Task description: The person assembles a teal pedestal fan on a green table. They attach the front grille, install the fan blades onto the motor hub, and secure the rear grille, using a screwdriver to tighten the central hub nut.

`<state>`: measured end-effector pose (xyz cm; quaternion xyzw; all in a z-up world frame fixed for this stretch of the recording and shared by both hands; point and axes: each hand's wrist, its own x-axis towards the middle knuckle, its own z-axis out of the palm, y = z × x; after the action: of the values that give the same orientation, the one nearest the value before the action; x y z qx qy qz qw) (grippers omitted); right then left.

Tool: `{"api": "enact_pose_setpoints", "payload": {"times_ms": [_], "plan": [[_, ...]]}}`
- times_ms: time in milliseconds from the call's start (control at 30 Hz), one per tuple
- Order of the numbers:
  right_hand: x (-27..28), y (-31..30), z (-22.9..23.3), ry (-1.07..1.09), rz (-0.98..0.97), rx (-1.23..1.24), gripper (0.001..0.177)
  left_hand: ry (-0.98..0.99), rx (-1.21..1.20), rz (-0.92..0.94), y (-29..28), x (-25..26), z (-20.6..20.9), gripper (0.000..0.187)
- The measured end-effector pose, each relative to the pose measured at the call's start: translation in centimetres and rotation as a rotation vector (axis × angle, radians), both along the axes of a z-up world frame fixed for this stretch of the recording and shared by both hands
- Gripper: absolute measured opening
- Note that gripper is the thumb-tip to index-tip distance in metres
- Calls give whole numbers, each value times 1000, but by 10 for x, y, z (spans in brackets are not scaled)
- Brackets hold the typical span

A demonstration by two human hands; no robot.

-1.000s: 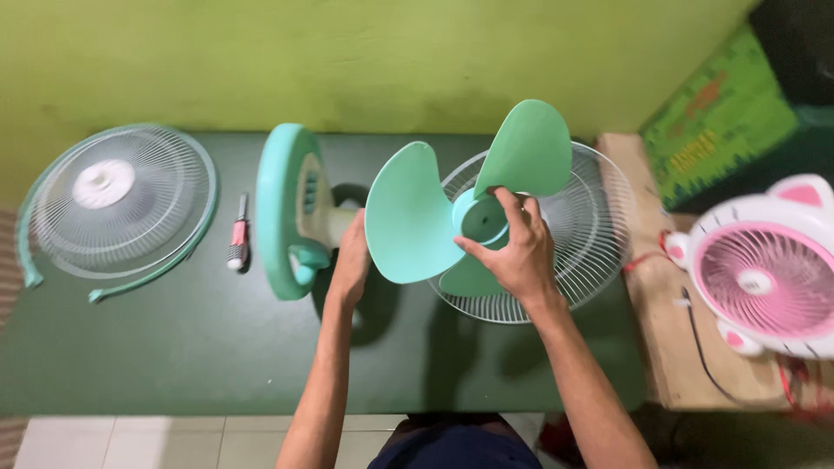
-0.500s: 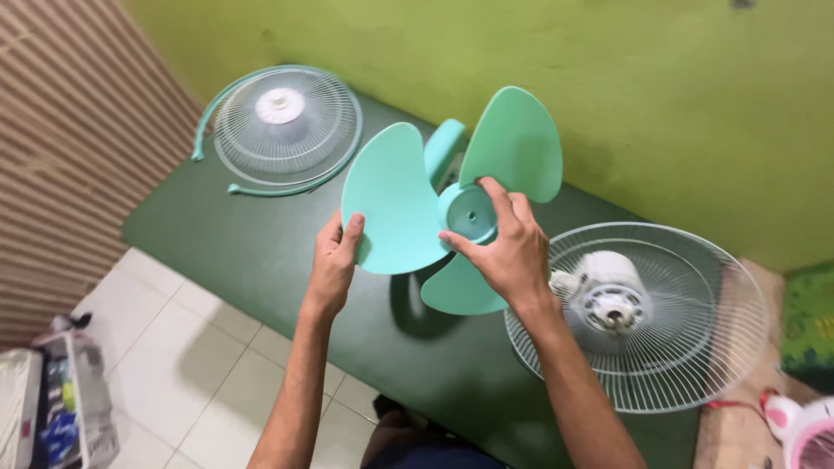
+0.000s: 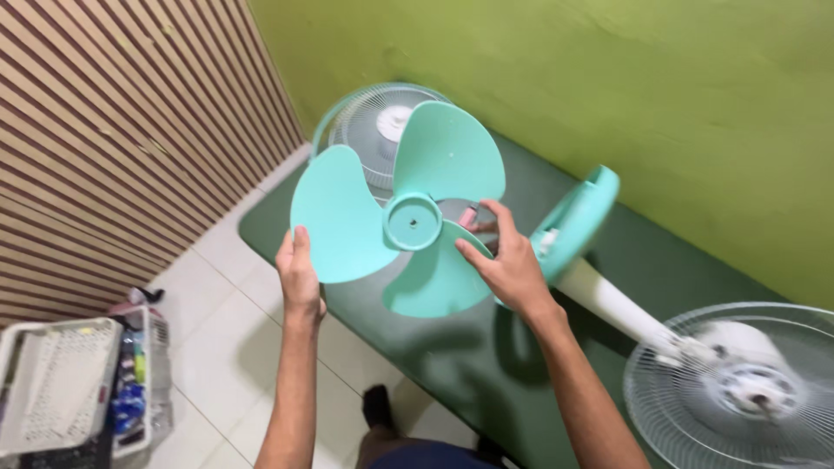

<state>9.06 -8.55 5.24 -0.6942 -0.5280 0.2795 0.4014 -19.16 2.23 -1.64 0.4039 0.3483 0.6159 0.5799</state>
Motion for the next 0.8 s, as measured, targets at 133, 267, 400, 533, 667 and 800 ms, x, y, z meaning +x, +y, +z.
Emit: {"api": "enact_pose_setpoints", "payload": {"times_ms": [133,267,400,533,667,800], "plan": [[-42,48,-38,133,77,161,48,-17,-64,2,44,-42,-14,47],[-68,69,-67,404,-10,95,35,-46,-97,-69,86,-60,-21,47],[-77,78,-94,512,-60,167,37,4,-88,-88,124,-60,-32,48],[-70,97,-123,560,-192,78,38,82,-63,-109,155,-47,-46,46],[-56,122,-150,645,-278,163,38,147,-61,-184,195,-32,-56,36],[-42,152,-162,650,-422,168,38,143,34,-324,248,-8,-55,27]]}}
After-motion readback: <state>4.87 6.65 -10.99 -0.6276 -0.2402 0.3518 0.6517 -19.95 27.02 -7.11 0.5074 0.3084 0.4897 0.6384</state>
